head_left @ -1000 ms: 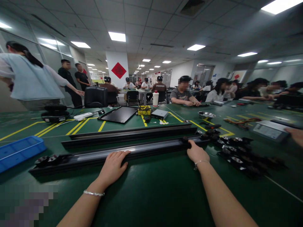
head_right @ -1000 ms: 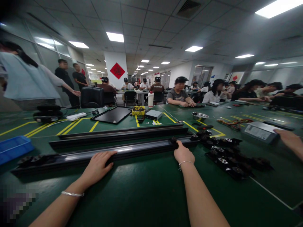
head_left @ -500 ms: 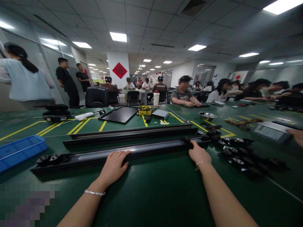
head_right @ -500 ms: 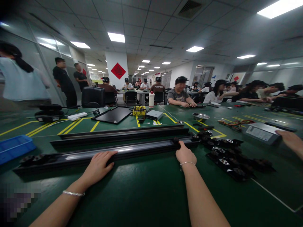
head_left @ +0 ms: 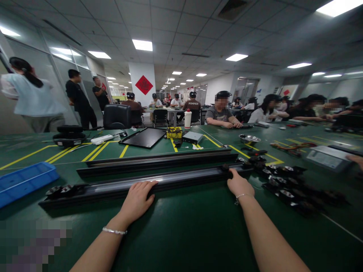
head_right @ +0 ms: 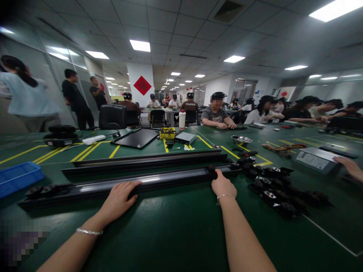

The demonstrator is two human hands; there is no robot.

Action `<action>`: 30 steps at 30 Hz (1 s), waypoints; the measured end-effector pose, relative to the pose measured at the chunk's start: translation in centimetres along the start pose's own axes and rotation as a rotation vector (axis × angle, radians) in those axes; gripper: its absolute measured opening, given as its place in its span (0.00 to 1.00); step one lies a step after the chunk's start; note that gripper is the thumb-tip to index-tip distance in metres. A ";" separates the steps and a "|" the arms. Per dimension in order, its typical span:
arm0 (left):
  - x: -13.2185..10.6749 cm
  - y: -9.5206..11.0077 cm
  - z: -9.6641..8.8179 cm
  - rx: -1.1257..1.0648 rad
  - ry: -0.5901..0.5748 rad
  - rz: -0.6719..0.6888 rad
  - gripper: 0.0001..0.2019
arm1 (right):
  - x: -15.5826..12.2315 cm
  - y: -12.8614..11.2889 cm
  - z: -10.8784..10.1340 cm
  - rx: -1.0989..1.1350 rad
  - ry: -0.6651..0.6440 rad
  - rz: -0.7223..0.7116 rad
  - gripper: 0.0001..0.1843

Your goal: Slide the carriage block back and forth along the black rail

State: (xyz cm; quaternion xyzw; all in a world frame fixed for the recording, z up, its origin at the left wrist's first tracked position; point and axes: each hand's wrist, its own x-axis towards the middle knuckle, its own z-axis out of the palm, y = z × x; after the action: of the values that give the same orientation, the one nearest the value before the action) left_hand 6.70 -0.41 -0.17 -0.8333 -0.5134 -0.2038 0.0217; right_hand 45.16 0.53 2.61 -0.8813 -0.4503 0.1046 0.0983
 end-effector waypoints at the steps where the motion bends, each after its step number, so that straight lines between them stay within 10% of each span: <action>1: 0.0 0.0 0.0 -0.001 -0.001 0.000 0.21 | 0.0 0.0 0.0 0.002 -0.003 0.005 0.28; 30: 0.0 0.3 -0.2 -0.008 0.004 -0.011 0.21 | 0.3 0.3 1.4 0.016 0.087 0.049 0.27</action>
State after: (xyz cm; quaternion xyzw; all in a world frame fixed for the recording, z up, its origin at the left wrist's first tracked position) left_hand 6.90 -0.55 0.09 -0.8301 -0.5171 -0.2076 0.0185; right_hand 45.21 0.74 1.18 -0.8950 -0.4229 0.0720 0.1223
